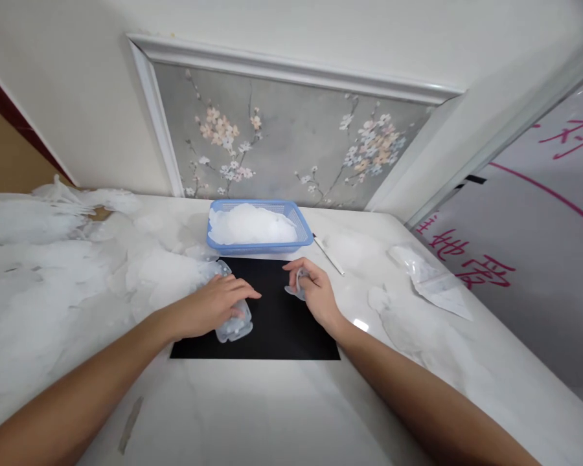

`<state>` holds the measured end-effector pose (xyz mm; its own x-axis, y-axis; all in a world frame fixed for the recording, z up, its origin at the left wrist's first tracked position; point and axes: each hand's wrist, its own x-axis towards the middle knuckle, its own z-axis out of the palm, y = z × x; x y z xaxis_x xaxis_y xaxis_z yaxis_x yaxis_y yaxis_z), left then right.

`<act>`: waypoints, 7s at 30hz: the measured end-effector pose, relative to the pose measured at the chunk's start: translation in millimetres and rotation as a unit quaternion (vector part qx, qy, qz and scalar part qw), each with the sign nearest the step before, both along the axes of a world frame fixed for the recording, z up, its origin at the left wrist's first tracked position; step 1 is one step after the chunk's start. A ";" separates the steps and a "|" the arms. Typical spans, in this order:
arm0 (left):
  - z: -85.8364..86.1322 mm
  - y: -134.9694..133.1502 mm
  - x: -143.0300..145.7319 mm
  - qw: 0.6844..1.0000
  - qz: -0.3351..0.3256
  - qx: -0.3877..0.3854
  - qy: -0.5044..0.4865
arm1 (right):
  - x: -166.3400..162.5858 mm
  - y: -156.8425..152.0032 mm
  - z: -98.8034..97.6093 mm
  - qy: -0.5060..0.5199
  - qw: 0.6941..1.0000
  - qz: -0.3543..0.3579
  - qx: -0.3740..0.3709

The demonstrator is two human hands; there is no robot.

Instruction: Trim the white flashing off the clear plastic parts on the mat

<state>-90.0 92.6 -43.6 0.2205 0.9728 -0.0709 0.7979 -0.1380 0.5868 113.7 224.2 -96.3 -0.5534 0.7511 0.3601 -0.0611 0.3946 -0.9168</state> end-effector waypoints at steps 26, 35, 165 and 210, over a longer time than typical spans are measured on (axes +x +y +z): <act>-28.5 9.7 5.8 0.914 0.228 0.073 -0.328 | -6.5 -13.4 6.9 -0.108 0.983 0.127 -0.071; 8.8 1.2 -11.8 0.985 0.101 -0.085 -0.113 | -7.2 -15.4 2.5 -0.156 0.983 0.083 -0.041; -17.9 -5.3 -5.5 0.868 0.187 0.134 0.439 | -5.2 6.9 24.0 -0.149 0.958 0.039 -0.242; -12.0 -3.2 33.5 0.852 0.263 -0.061 -0.448 | -3.4 10.4 12.5 -0.112 0.955 0.050 -0.269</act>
